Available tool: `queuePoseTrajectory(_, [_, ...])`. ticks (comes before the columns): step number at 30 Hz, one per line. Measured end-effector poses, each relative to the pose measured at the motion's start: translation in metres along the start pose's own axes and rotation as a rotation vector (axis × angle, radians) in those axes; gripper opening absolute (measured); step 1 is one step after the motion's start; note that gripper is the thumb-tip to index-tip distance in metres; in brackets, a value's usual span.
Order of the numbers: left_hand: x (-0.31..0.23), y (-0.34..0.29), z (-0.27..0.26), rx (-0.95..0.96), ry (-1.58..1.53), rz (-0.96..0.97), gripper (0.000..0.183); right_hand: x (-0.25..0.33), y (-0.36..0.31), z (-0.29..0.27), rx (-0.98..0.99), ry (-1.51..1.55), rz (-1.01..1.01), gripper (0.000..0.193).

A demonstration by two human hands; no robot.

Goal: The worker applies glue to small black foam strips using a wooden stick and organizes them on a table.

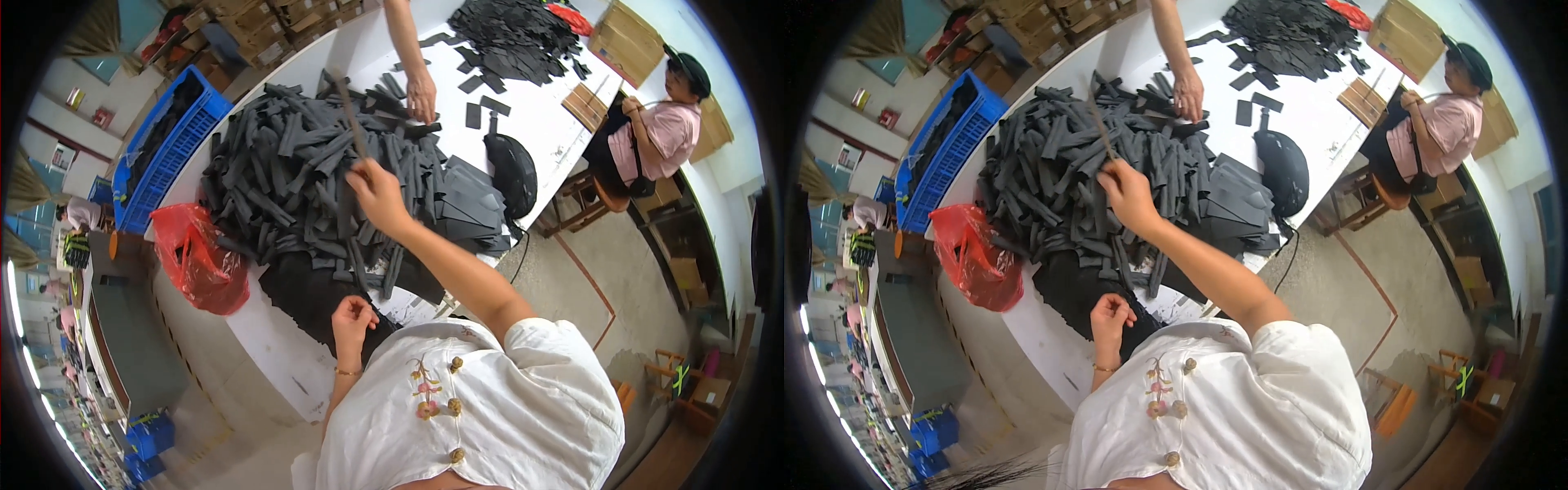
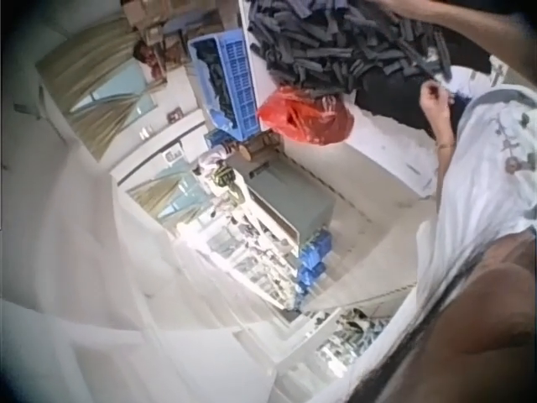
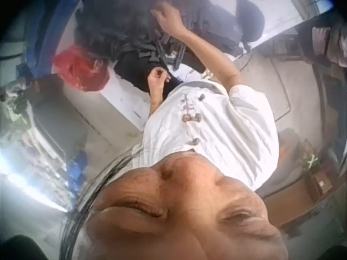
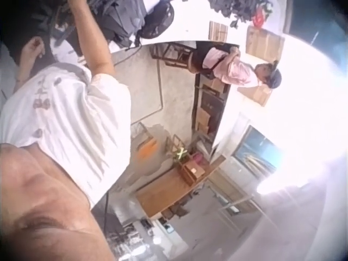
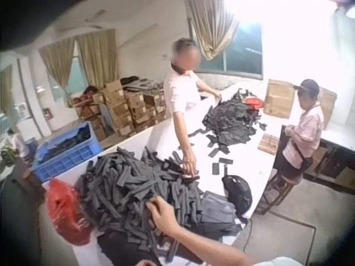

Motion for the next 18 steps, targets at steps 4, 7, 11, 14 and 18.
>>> queuePoseTrajectory(4, [0.003,0.012,0.014,-0.114,0.013,0.066,0.014,-0.024,0.043,-0.012,0.030,-0.389,0.067,0.033])
queuePoseTrajectory(7, [-0.005,0.036,0.027,-0.087,0.117,0.124,0.031,-0.027,0.015,-0.050,0.083,-0.433,0.142,0.032])
queuePoseTrajectory(11, [0.015,0.061,0.049,0.026,0.200,0.088,0.036,-0.033,-0.076,-0.156,-0.102,-0.315,0.129,0.020])
queuePoseTrajectory(14, [0.037,0.073,0.073,0.103,0.297,0.054,0.034,-0.066,-0.156,-0.283,-0.522,-0.313,0.353,0.019])
queuePoseTrajectory(18, [0.043,0.069,0.147,0.186,0.407,0.009,0.027,-0.146,-0.295,-0.439,-0.701,-0.572,0.710,0.020])
Point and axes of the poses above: each hand's wrist, its own y-axis towards the middle knuckle, its own z-axis out of the palm, x = y × z, the point moved 3 cm from there along y, towards the middle knuckle, and after that the axes turned 6 degrees about -y, right-handed, at the moved point
